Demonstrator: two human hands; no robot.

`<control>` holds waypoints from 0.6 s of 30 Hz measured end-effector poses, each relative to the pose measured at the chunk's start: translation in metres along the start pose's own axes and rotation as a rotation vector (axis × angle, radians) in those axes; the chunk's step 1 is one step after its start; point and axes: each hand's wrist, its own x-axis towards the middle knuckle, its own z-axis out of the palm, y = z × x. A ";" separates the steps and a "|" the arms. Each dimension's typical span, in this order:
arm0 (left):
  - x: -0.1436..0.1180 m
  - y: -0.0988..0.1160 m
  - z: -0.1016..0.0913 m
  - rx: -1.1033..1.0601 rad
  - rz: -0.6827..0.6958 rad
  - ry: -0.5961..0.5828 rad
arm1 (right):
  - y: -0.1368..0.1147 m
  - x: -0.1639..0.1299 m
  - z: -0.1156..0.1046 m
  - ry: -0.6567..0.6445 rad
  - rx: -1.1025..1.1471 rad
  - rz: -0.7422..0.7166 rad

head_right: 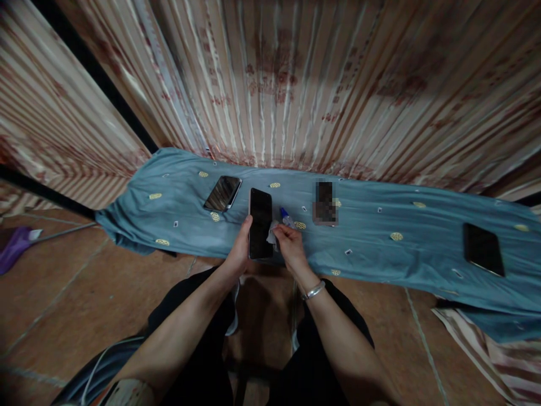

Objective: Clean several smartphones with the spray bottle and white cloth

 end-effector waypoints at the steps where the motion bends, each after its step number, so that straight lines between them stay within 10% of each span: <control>1: -0.001 0.004 0.001 -0.040 -0.014 0.014 | 0.001 -0.001 0.000 -0.008 -0.004 0.006; 18: -0.004 0.041 0.014 -0.243 -0.035 0.191 | 0.002 -0.024 0.001 -0.213 0.004 0.153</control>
